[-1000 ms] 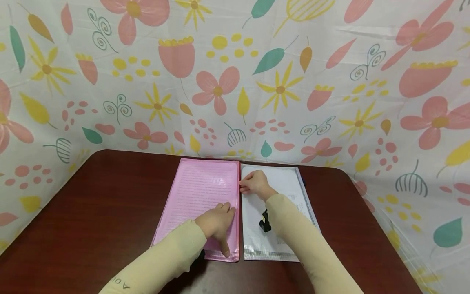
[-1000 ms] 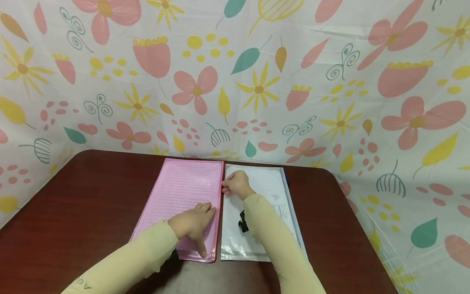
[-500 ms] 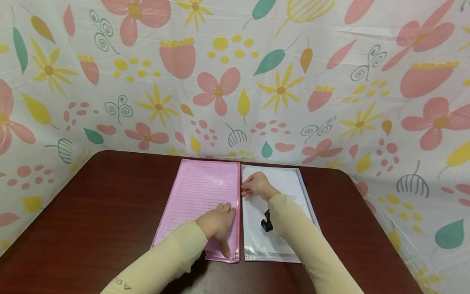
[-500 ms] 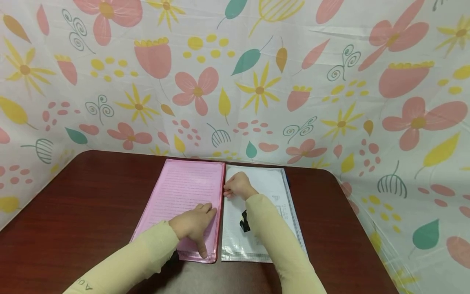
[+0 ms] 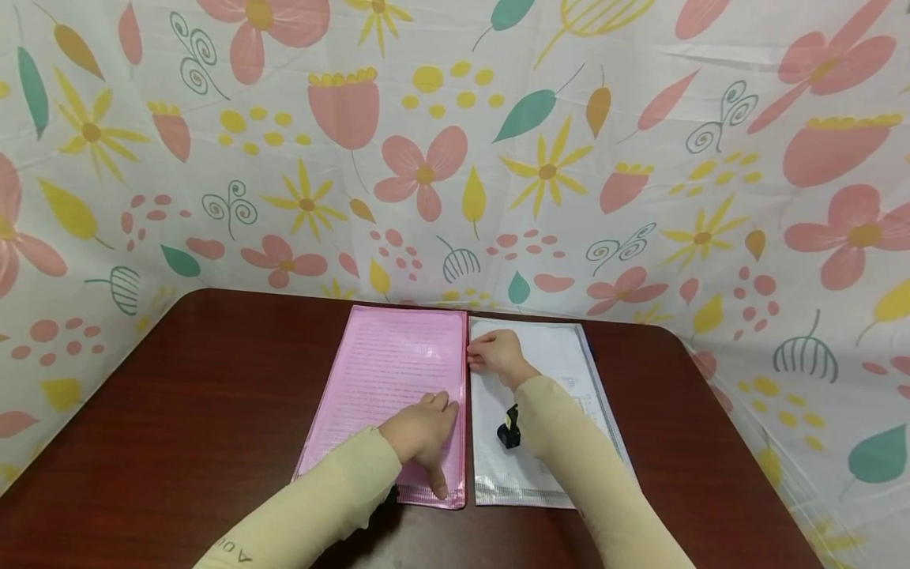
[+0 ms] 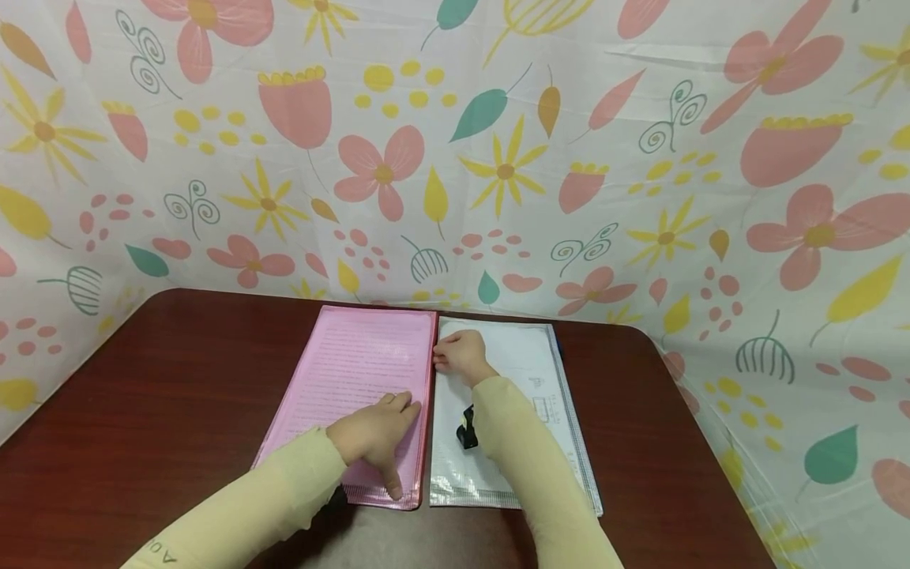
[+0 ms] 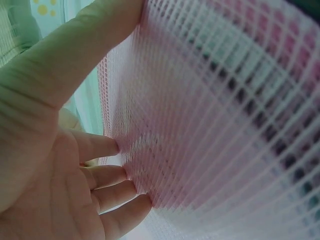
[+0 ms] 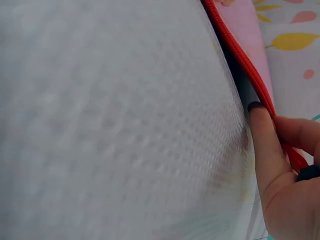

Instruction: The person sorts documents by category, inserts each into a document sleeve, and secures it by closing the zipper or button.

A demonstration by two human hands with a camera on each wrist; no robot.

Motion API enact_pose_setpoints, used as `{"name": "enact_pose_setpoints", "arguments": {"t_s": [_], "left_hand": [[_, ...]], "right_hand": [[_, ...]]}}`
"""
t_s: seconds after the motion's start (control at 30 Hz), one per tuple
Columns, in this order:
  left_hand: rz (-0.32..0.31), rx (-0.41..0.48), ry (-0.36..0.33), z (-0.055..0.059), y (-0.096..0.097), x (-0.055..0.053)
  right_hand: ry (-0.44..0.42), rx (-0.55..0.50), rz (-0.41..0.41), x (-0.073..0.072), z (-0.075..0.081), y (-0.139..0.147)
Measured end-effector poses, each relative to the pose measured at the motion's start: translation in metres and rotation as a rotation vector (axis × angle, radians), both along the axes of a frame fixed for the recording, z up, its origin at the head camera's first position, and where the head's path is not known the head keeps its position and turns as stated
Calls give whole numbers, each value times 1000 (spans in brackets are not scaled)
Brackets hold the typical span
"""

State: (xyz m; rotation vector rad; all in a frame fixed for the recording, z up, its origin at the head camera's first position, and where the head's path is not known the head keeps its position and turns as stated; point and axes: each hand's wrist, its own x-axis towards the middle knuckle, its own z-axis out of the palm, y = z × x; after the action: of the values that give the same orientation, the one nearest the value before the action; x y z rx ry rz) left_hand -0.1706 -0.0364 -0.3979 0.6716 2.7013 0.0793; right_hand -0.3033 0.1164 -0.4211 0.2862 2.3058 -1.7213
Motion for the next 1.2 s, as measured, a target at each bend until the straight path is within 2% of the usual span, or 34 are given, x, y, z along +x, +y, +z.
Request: {"name": "enact_pose_setpoints", "arguments": {"t_s": [0.27, 1.0, 1.2], "left_hand": [[-13, -4, 12, 0, 0, 0], [-20, -26, 24, 0, -1, -1], [-38, -26, 29, 0, 0, 0]], "right_hand": [[62, -49, -75, -12, -3, -5], [28, -165, -177, -28, -7, -12], [98, -169, -213, -34, 0, -10]]}}
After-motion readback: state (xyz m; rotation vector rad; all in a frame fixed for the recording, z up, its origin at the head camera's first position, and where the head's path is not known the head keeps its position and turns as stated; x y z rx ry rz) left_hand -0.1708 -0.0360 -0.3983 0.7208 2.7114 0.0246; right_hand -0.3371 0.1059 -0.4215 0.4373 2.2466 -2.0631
